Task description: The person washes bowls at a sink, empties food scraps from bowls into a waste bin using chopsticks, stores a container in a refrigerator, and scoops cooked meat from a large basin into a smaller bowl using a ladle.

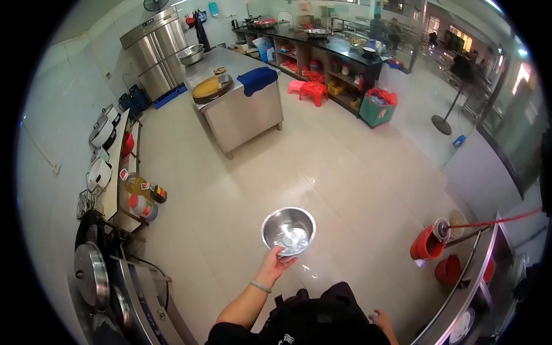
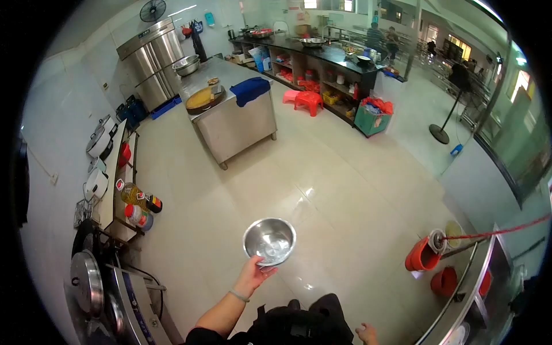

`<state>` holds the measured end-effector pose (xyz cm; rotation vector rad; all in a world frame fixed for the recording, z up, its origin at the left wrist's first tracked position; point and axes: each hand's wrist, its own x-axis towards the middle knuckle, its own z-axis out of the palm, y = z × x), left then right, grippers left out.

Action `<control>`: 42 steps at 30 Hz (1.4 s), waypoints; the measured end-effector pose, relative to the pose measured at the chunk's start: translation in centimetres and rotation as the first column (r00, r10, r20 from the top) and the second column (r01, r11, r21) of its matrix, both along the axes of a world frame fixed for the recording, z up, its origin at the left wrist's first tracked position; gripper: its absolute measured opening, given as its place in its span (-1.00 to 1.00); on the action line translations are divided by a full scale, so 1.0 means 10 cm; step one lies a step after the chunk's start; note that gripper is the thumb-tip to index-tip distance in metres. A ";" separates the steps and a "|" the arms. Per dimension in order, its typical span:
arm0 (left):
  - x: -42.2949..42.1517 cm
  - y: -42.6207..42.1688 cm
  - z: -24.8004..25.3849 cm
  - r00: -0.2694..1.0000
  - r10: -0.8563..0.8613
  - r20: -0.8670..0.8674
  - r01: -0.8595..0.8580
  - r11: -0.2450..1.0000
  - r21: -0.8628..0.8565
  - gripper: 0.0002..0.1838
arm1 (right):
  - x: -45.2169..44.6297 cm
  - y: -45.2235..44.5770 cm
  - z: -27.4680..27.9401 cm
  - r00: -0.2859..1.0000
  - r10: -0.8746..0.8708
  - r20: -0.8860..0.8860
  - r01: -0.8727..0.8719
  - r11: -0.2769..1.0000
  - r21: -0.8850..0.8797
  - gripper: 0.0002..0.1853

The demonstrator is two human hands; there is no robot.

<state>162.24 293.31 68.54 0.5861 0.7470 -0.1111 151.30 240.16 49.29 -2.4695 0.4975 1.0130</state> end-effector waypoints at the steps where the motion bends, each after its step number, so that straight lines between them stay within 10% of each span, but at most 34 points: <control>1: 0.15 0.21 -0.03 0.996 0.085 0.001 -0.085 0.996 -0.026 -0.69 | 0.18 0.11 0.03 1.000 0.009 0.001 -0.009 1.000 -0.003 -0.40; 3: 0.49 0.54 -0.10 0.982 0.188 -0.001 -0.188 0.981 -0.053 -0.69 | 0.55 0.27 0.02 0.990 0.138 -0.018 -0.138 0.990 0.008 -0.43; 8: 1.59 1.25 -0.16 0.938 0.339 0.074 -0.332 0.938 -0.096 -0.69 | 1.71 -0.16 -0.76 0.947 -0.247 -0.207 0.252 0.968 -0.004 -0.57; 9: 1.81 1.39 -0.13 0.934 0.348 0.074 -0.342 0.936 -0.089 -0.69 | 1.99 -0.33 -1.04 0.880 0.417 -0.228 -0.438 0.898 -0.045 -0.65; 10: 2.06 1.56 -0.08 0.921 0.382 0.082 -0.378 0.924 -0.053 -0.67 | 2.39 -0.36 -1.22 0.396 0.880 -0.263 -0.918 0.391 -0.073 -0.72; 13: 2.71 2.01 0.15 0.882 0.461 0.101 -0.465 0.885 0.014 -0.63 | 3.59 0.45 -0.83 0.671 0.711 -0.210 -0.742 0.643 -0.191 -0.81; 14: 2.89 2.21 0.24 0.866 0.488 0.109 -0.494 0.868 0.042 -0.61 | 4.11 0.78 -0.90 0.944 0.231 -0.237 -0.240 0.971 -0.012 -0.84; 15: 3.08 2.41 0.38 0.861 0.497 0.108 -0.504 0.862 0.055 -0.61 | 4.68 1.21 -0.88 0.882 -0.308 -0.357 0.369 0.923 0.114 -0.85; 17: 3.31 2.69 0.61 0.788 0.597 0.151 -0.608 0.793 0.035 -0.61 | 5.81 1.95 -0.62 0.959 0.282 -0.012 -0.272 0.936 0.224 -0.88; 24: 3.88 3.85 0.42 0.639 0.758 0.128 -0.768 0.636 0.069 -0.54 | 9.73 5.48 -0.49 0.757 0.077 0.648 -0.416 0.823 0.387 -0.61; 27: 4.32 4.43 0.19 0.580 0.809 0.097 -0.814 0.577 0.065 -0.54 | 10.19 7.16 1.03 0.930 -0.104 0.351 -0.199 0.661 0.723 -0.59; 33: 5.67 5.72 0.56 0.538 0.830 0.144 -0.842 0.537 0.049 -0.58 | 11.15 9.24 1.71 0.909 0.220 0.353 -0.408 0.638 0.653 -0.57; 42: 7.11 7.23 1.03 0.608 0.761 0.226 -0.792 0.602 0.103 -0.52 | 12.74 12.03 2.47 0.956 0.180 0.232 -0.283 0.357 0.890 -0.67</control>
